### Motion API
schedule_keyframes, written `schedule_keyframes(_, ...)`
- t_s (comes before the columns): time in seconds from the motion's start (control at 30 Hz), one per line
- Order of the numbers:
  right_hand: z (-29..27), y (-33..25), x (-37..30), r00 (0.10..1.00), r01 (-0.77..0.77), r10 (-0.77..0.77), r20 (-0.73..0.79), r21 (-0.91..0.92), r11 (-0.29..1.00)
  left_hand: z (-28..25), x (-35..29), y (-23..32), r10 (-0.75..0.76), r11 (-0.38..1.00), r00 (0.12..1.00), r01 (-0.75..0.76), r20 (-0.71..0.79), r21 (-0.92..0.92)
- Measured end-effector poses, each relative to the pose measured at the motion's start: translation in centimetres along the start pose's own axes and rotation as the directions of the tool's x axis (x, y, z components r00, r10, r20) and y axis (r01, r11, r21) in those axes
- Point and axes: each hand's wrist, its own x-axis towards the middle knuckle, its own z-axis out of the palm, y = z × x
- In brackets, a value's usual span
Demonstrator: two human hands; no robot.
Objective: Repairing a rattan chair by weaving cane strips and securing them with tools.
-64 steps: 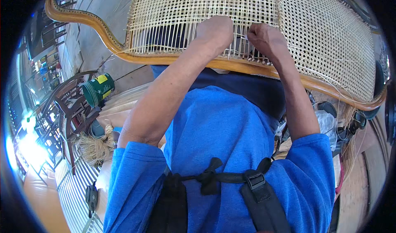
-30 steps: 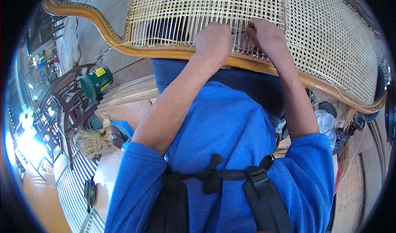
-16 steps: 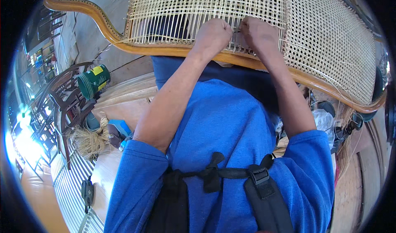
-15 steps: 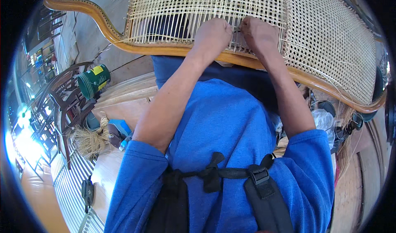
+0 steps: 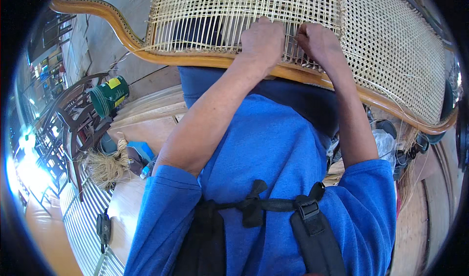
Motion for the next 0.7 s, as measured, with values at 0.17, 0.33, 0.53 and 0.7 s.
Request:
schedule_keyframes(0.17, -0.4, -0.4, 0.7, 0.999, -0.005, 0.004, 0.054, 0.021, 1.0, 0.3, 2.1, -2.6, 0.23, 0.947, 0.964, -0.192, 0.131, -0.257)
schedule_keyframes(0.33, 0.5, -1.5, 0.2, 0.997, -0.053, 0.053, -0.05, 0.009, 0.999, -1.0, -0.4, -1.6, -0.088, 0.978, 0.97, 0.041, -0.226, -0.204)
schedule_keyframes(0.53, 0.0, -0.2, 0.1, 0.999, -0.034, 0.033, 0.015, 0.083, 0.996, -1.0, -0.9, -1.0, 0.015, 0.997, 1.0, -0.017, -0.024, -0.069)
schedule_keyframes(0.7, -0.4, -0.5, 0.4, 0.997, -0.019, 0.018, 0.072, 0.011, 1.0, -0.7, -0.6, -0.7, -0.053, 0.997, 0.997, 0.056, 0.059, -0.05)
